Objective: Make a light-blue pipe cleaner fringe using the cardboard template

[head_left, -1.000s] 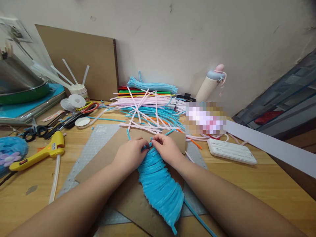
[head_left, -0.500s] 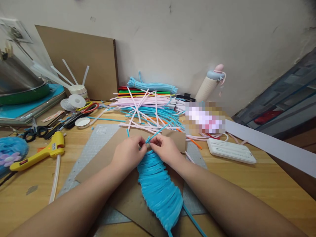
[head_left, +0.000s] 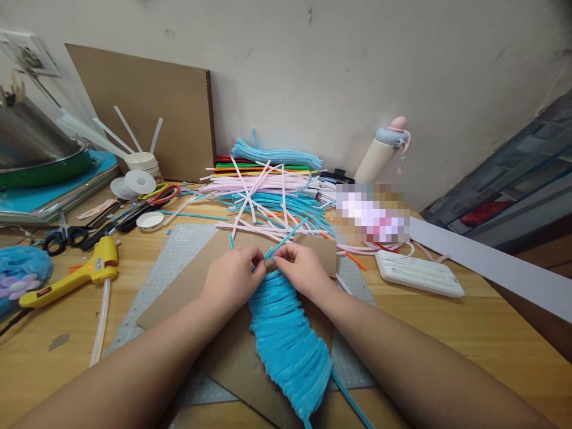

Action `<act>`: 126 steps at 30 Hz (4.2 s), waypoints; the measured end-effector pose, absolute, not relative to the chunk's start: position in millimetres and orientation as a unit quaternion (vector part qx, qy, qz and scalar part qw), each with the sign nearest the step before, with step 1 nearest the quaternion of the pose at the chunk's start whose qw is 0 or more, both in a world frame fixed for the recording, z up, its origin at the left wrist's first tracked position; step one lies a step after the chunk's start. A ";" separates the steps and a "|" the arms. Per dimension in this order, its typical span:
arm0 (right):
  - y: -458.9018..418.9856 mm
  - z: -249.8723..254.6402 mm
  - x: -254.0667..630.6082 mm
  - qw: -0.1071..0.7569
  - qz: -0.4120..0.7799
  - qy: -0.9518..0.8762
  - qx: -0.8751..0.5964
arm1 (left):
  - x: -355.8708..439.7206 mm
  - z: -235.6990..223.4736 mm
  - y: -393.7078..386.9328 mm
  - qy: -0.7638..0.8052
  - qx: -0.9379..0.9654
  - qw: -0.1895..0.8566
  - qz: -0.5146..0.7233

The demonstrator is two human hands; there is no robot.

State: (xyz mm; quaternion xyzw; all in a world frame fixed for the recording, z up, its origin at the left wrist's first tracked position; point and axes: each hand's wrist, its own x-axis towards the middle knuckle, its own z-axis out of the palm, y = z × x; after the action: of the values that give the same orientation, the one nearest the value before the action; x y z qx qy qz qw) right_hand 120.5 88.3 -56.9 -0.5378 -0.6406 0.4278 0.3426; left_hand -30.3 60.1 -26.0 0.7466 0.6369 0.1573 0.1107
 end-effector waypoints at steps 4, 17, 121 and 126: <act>86.9 -55.3 120.3 0.341 0.420 -0.638 -0.547 | -30.1 -27.6 59.1 0.626 0.757 0.113 0.146; 88.2 -51.7 122.2 0.316 0.452 -0.662 -0.508 | -29.0 -28.6 56.6 0.555 0.812 0.132 0.126; 67.7 10.0 146.2 0.300 0.353 -0.758 -0.459 | -37.8 85.5 38.5 0.456 0.867 0.201 -0.016; 58.1 25.8 143.0 0.315 0.372 -0.802 -0.347 | -10.0 103.3 29.1 0.355 0.924 0.106 -0.092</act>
State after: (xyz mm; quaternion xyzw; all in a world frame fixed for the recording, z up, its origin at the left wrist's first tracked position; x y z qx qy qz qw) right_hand 143.0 58.1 25.8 -0.3468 -0.8016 0.3715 0.3149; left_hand -10.0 29.1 103.3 0.9243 0.3549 -0.0921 0.1058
